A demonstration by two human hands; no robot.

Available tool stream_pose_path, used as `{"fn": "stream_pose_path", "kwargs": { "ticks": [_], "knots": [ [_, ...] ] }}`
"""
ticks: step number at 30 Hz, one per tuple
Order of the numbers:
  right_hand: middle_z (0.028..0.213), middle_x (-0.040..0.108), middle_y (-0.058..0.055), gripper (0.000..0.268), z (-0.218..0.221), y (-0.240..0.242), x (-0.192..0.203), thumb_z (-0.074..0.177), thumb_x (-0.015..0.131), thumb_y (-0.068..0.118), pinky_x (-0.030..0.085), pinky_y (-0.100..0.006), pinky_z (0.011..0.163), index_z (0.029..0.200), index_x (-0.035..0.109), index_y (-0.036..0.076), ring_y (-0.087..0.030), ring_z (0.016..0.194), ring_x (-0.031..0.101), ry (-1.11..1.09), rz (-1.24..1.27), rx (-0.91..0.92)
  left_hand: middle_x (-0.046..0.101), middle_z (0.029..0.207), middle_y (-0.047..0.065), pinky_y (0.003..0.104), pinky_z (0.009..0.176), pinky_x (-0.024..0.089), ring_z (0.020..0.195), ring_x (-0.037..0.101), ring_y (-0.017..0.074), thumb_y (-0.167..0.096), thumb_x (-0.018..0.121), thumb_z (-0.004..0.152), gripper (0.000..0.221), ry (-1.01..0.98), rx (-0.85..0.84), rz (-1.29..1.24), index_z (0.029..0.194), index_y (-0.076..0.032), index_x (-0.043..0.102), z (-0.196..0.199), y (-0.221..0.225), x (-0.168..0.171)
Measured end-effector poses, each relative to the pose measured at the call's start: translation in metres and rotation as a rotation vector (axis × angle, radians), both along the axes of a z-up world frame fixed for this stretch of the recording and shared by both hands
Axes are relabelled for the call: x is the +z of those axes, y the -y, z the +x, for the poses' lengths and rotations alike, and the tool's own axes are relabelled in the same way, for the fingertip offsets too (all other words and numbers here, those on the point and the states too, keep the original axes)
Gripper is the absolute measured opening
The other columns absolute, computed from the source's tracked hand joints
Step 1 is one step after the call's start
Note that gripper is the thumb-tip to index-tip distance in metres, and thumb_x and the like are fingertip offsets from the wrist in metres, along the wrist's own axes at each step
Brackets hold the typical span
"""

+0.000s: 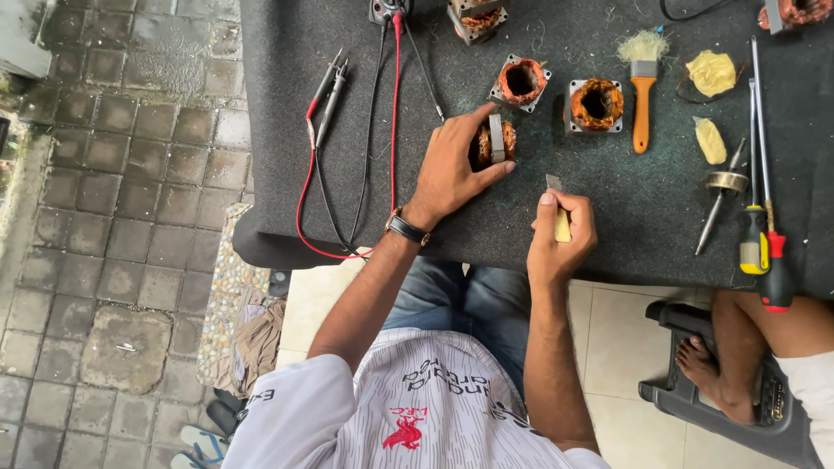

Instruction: Scraping and cleaning the surface of a motor stator using a small blade

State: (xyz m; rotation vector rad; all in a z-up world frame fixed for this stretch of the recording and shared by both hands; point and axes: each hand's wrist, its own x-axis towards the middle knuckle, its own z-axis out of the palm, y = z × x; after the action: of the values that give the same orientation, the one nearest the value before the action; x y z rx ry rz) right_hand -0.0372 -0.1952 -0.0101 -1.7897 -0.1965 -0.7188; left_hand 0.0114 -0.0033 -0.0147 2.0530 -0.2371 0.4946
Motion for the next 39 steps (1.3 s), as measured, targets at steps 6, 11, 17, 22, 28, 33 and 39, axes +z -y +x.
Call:
{"fn": "stream_pose_path", "kwargs": {
  "ticks": [6,11,17,22,28,33,39],
  "knots": [
    [0.072,0.061,-0.012,0.010,-0.002,-0.002,0.003,0.098,0.070,0.004,0.049,-0.031,0.059,0.100,0.072,-0.006,-0.018,0.056,0.065,-0.008,0.001,0.009,0.063,0.137,0.002,0.041,0.110,0.042,0.131,0.057,0.0239,-0.037,0.094,0.077,0.084,0.086,-0.009,0.119,0.148,-0.021,0.052,-0.002,0.002,0.003],
    [0.077,0.064,-0.014,0.009,0.001,0.001,-0.002,0.098,0.069,0.002,0.050,-0.031,0.059,0.100,0.072,-0.006,-0.018,0.057,0.065,-0.020,0.014,0.014,0.062,0.140,0.003,0.043,0.109,0.046,0.139,0.051,0.0265,-0.029,0.094,0.077,0.077,0.220,0.027,0.238,0.143,-0.019,0.056,-0.004,0.005,0.010],
    [0.087,0.069,-0.018,0.007,0.002,0.001,-0.004,0.097,0.069,0.000,0.049,-0.030,0.054,0.099,0.070,-0.007,-0.018,0.055,0.063,-0.016,0.026,0.025,0.062,0.139,0.006,0.043,0.104,0.049,0.139,0.051,0.0288,-0.033,0.097,0.076,0.077,0.164,-0.045,0.077,0.141,-0.018,0.057,-0.006,0.002,0.015],
    [0.090,0.071,-0.018,0.007,0.003,0.002,-0.007,0.097,0.070,0.000,0.050,-0.028,0.052,0.097,0.070,-0.006,-0.016,0.053,0.063,-0.002,0.025,0.022,0.068,0.129,0.001,0.044,0.105,0.048,0.132,0.057,0.0278,-0.033,0.086,0.087,0.047,0.217,-0.125,-0.130,0.127,-0.019,0.066,-0.004,0.006,0.017],
    [0.091,0.071,-0.018,0.007,0.002,0.001,-0.003,0.098,0.069,0.000,0.048,-0.028,0.051,0.096,0.070,-0.006,-0.016,0.053,0.062,-0.004,0.025,0.031,0.073,0.115,-0.003,0.038,0.104,0.046,0.124,0.063,0.0234,-0.033,0.090,0.082,0.035,0.198,-0.143,-0.243,0.109,-0.020,0.074,-0.004,0.006,0.013],
    [0.091,0.072,-0.018,0.007,0.004,0.003,-0.008,0.098,0.069,0.000,0.048,-0.028,0.050,0.096,0.070,-0.006,-0.017,0.053,0.062,0.004,0.006,0.035,0.076,0.103,-0.001,0.038,0.100,0.046,0.115,0.066,0.0247,-0.031,0.089,0.081,0.024,0.210,-0.177,-0.298,0.096,-0.018,0.075,-0.009,0.008,0.025],
    [0.091,0.072,-0.019,0.008,0.006,0.003,-0.009,0.098,0.070,0.001,0.048,-0.029,0.052,0.095,0.070,-0.006,-0.017,0.053,0.061,0.019,-0.015,0.041,0.075,0.084,0.005,0.040,0.092,0.048,0.096,0.069,0.0272,-0.025,0.075,0.093,0.023,0.277,-0.231,-0.489,0.075,-0.012,0.071,-0.012,0.005,0.030]
  ]
}}
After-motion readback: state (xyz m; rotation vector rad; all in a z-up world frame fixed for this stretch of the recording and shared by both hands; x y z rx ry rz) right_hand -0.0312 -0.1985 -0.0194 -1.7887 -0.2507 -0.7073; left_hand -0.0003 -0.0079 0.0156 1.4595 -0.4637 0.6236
